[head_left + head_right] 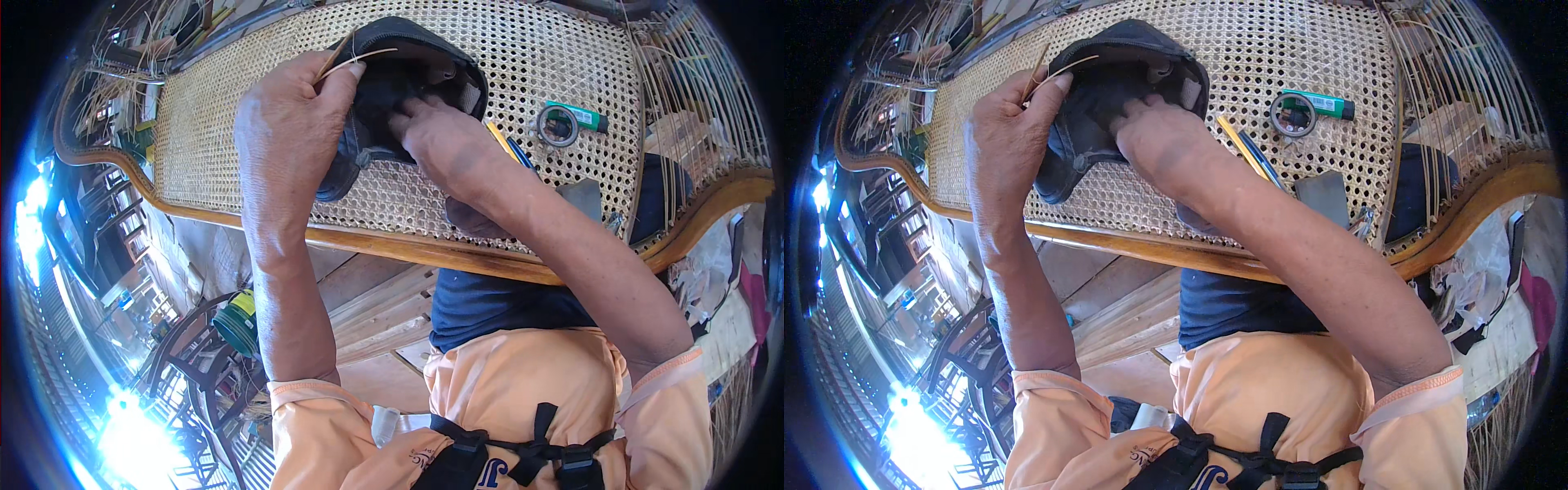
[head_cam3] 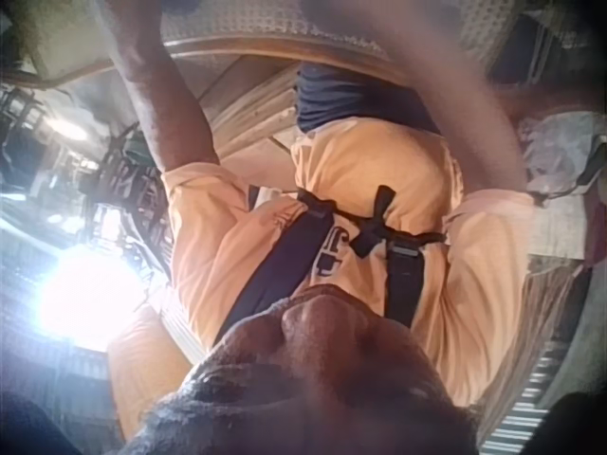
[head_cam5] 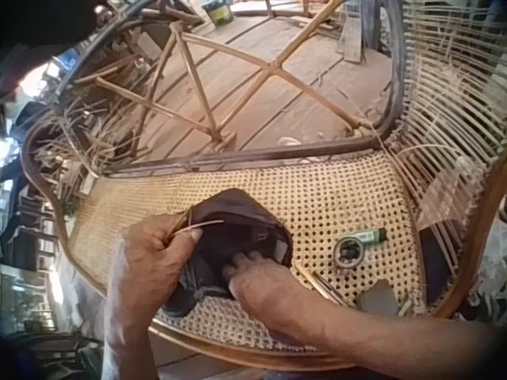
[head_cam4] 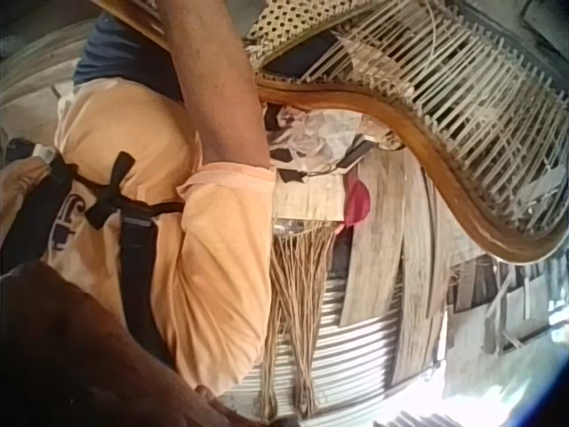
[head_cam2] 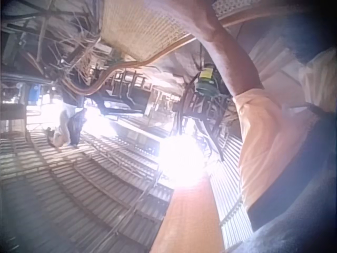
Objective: Weaving and repairing the seat and frame of a rattan chair.
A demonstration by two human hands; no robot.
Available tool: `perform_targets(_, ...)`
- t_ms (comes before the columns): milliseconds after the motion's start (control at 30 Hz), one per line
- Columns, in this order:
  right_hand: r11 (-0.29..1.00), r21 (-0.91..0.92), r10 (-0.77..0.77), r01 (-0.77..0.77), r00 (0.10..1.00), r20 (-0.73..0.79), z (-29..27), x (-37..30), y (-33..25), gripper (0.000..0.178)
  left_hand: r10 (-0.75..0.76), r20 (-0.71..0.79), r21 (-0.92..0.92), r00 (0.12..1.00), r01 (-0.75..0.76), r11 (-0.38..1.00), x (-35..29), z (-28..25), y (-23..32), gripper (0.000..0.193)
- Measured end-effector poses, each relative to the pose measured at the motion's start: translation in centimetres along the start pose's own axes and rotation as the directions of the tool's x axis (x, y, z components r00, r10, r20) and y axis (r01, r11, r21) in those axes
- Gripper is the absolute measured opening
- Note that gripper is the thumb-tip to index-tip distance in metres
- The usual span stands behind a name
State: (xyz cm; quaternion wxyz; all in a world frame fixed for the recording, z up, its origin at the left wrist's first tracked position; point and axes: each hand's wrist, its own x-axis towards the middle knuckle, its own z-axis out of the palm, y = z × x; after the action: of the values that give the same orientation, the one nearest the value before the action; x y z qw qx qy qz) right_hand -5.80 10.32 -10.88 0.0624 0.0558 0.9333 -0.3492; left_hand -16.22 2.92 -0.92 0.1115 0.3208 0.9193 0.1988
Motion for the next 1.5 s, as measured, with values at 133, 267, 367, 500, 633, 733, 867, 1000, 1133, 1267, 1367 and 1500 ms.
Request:
perform_targets(133, 0.998, 0.04, 0.062, -0.05, 0.931, -0.36, 1.4, 1.2, 0.3, 0.029, -0.015, 0.021, 0.008, 1.0, 0.015, 1.0, -0.4, 0.0, 0.2, 0.022)
perform_targets(267, 0.943, -0.109, 0.289, -0.316, 0.935, -0.206, -0.1, 4.5, 0.4, 0.026, -0.062, 0.042, 0.06, 0.997, 0.059, 0.996, -0.5, 0.4, 0.5, 0.022)
perform_targets(367, 0.931, -0.095, 0.341, -0.351, 0.934, -0.111, 0.7, 6.0, 0.7, 0.025, -0.044, 0.013, 0.048, 0.999, 0.043, 0.998, -0.5, 0.5, 0.3, 0.023)
perform_targets(500, 0.942, -0.113, 0.318, -0.316, 0.948, 0.005, 0.1, 5.6, 0.4, 0.026, -0.089, 0.015, 0.022, 0.996, 0.089, 0.996, -0.5, 0.2, 0.3, 0.023)
perform_targets(633, 0.922, -0.333, 0.131, -0.195, 0.97, -0.206, 0.9, 4.2, 0.1, 0.03, -0.064, 0.039, 0.048, 0.997, 0.062, 0.997, -0.5, 0.6, 0.4, 0.023)
perform_targets(733, 0.899, -0.306, 0.205, -0.314, 0.918, -0.339, 1.4, 5.8, 1.3, 0.033, -0.028, 0.03, 0.05, 0.999, 0.027, 0.998, -0.6, 0.9, 0.5, 0.023)
perform_targets(867, 0.931, -0.064, 0.319, -0.358, 0.889, -0.329, 1.0, 6.9, 2.2, 0.032, -0.046, 0.051, 0.079, 0.998, 0.042, 0.996, -0.8, 1.3, 0.6, 0.023)
perform_targets(1000, 0.932, 0.013, 0.342, -0.363, 0.866, -0.364, 0.4, 6.4, 2.5, 0.029, -0.035, 0.073, 0.132, 0.997, 0.025, 0.991, -0.8, 1.2, 0.8, 0.023)
perform_targets(1133, 0.933, 0.12, 0.36, -0.339, 0.881, -0.307, 0.2, 6.1, 2.7, 0.027, -0.012, 0.041, 0.099, 0.999, 0.008, 0.995, -0.8, 1.5, 0.8, 0.023)
perform_targets(1267, 0.942, 0.241, 0.297, -0.232, 0.912, -0.282, 0.5, 5.3, 3.5, 0.027, 0.027, 0.048, 0.118, 0.998, -0.033, 0.992, -0.9, 1.4, 0.6, 0.023)
perform_targets(1367, 0.915, 0.401, 0.205, -0.043, 0.906, -0.371, 0.3, 3.3, 4.0, 0.027, 0.041, 0.042, 0.107, 0.998, -0.045, 0.993, -0.8, 1.7, 0.5, 0.023)
perform_targets(1500, 0.121, 0.925, 0.438, -0.36, 0.856, 0.276, -0.8, 0.3, 2.7, 0.021, 0.028, 0.051, 0.122, 0.998, -0.035, 0.992, -0.9, 1.1, 0.3, 0.022)
